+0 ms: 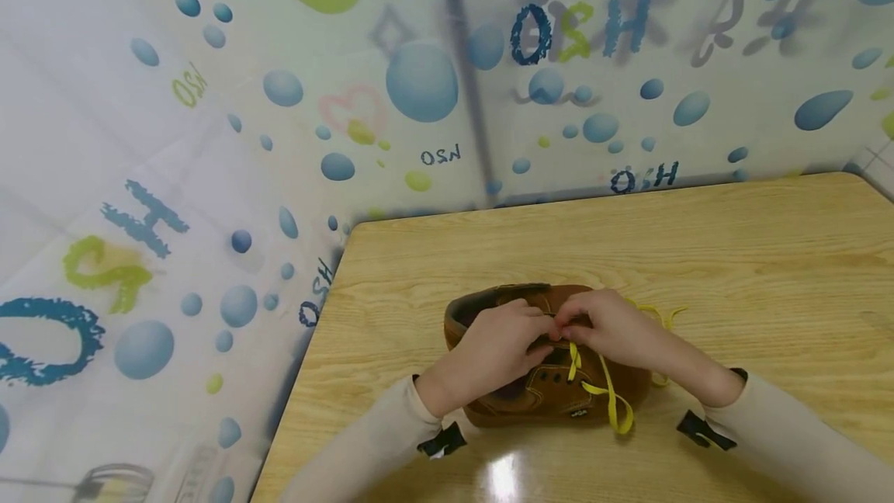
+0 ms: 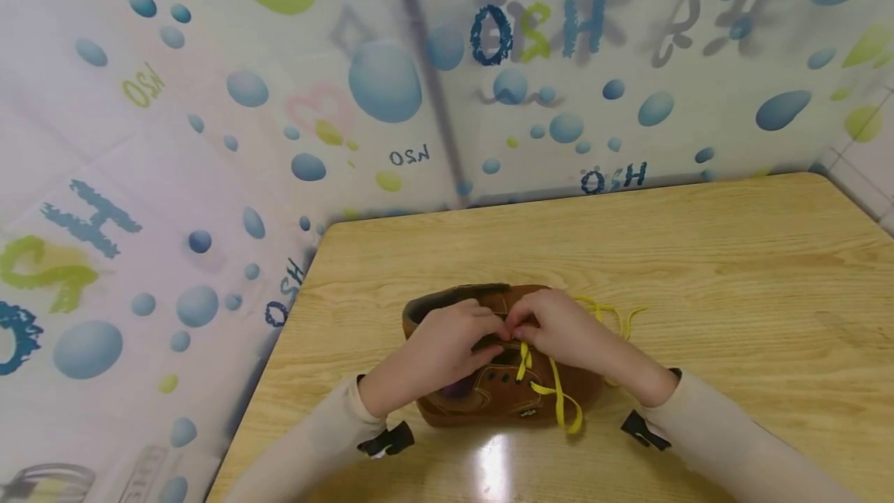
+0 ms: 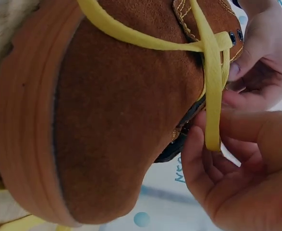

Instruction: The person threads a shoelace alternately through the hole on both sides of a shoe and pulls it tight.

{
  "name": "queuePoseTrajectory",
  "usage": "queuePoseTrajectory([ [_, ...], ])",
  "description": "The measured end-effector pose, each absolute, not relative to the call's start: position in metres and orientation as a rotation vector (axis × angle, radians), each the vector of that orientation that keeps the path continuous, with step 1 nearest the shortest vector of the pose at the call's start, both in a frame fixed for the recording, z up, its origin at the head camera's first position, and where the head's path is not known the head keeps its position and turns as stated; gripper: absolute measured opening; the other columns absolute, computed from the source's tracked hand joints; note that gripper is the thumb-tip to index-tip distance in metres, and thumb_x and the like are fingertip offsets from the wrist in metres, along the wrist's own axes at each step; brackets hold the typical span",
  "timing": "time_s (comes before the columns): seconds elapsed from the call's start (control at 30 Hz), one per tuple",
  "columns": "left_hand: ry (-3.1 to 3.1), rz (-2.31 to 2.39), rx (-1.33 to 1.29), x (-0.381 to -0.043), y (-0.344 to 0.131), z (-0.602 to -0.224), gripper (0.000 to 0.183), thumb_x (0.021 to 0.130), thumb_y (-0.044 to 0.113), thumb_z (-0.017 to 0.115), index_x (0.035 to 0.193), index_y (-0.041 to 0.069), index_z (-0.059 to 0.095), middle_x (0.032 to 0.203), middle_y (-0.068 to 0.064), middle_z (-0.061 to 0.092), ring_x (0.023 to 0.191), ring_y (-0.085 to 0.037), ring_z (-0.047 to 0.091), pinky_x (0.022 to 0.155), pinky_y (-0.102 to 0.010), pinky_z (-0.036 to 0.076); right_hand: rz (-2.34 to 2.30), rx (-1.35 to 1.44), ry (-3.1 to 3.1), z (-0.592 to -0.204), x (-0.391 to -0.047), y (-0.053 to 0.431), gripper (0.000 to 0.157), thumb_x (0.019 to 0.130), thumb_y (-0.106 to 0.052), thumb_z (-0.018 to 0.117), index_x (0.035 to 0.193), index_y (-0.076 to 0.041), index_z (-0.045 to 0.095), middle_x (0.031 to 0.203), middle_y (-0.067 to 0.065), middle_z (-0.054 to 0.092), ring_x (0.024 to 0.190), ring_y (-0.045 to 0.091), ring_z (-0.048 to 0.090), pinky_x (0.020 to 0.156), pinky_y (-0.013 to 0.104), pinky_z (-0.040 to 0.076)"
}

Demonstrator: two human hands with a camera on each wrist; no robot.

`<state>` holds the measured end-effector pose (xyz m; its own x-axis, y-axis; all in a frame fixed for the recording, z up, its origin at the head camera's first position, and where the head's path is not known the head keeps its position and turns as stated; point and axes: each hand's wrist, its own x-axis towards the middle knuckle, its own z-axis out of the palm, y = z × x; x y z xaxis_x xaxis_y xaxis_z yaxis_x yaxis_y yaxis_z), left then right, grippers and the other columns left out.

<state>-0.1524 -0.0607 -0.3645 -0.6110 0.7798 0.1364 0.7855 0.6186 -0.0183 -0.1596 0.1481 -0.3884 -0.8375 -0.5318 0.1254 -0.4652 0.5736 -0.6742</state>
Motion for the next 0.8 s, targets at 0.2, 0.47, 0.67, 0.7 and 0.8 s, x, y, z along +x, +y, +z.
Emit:
queuePoseTrajectory([
  [0.2, -2.614, 0.055, -1.393, -0.1543, -0.0595, -0.3671, 0.008, 0.096, 0.020, 0.065, 0.100, 0.026, 0.066, 0.093, 0.015, 0.072, 0.080, -0.004, 0.058, 0.062, -0.012, 0.048, -1.033, -0.778, 2.813, -0.3845, -0.1600, 0.1422, 0.010, 0.089, -0.009, 0.071, 0.086, -0.019, 0.071, 0.078, -0.008, 0.070, 0.064, 0.000, 0.054, 0.059, 0.020, 0.044],
  [0.47, -2.477, 0.235, -1.515, -0.1573, -0.0604, -0.3664, 0.024, 0.095, 0.013, 0.066, 0.108, 0.032, 0.075, 0.102, 0.013, 0.072, 0.092, -0.004, 0.060, 0.083, -0.015, 0.050, -1.059, -0.850, 2.766, -0.3859, -0.1588, 0.1471, 0.010, 0.091, -0.010, 0.069, 0.092, -0.016, 0.076, 0.088, -0.005, 0.070, 0.073, 0.001, 0.058, 0.063, 0.020, 0.048],
  [0.67, -2.352, 0.383, -1.593, -0.1615, -0.0625, -0.3687, 0.027, 0.100, 0.023, 0.060, 0.119, 0.039, 0.070, 0.104, 0.015, 0.066, 0.090, -0.005, 0.056, 0.077, -0.016, 0.045, -1.069, -0.847, 2.754, -0.3863, -0.1588, 0.1472, 0.009, 0.092, -0.013, 0.068, 0.092, -0.017, 0.076, 0.085, -0.007, 0.065, 0.068, -0.002, 0.050, 0.061, 0.020, 0.043],
  [0.7, -2.320, 0.408, -1.590, -0.1617, -0.0621, -0.3695, 0.024, 0.100, 0.026, 0.059, 0.116, 0.039, 0.070, 0.103, 0.015, 0.066, 0.087, -0.005, 0.054, 0.074, -0.017, 0.042, -1.063, -0.847, 2.760, -0.3865, -0.1588, 0.1468, 0.009, 0.092, -0.013, 0.069, 0.092, -0.017, 0.076, 0.084, -0.007, 0.065, 0.068, -0.002, 0.049, 0.061, 0.020, 0.043],
  [0.8, -2.222, 0.476, -1.564, -0.1616, -0.0603, -0.3721, 0.016, 0.099, 0.032, 0.058, 0.105, 0.038, 0.072, 0.101, 0.016, 0.066, 0.081, -0.006, 0.050, 0.068, -0.020, 0.034, -1.053, -0.835, 2.770, -0.3868, -0.1587, 0.1457, 0.009, 0.092, -0.013, 0.068, 0.090, -0.017, 0.075, 0.080, -0.008, 0.063, 0.066, -0.001, 0.047, 0.060, 0.020, 0.041],
])
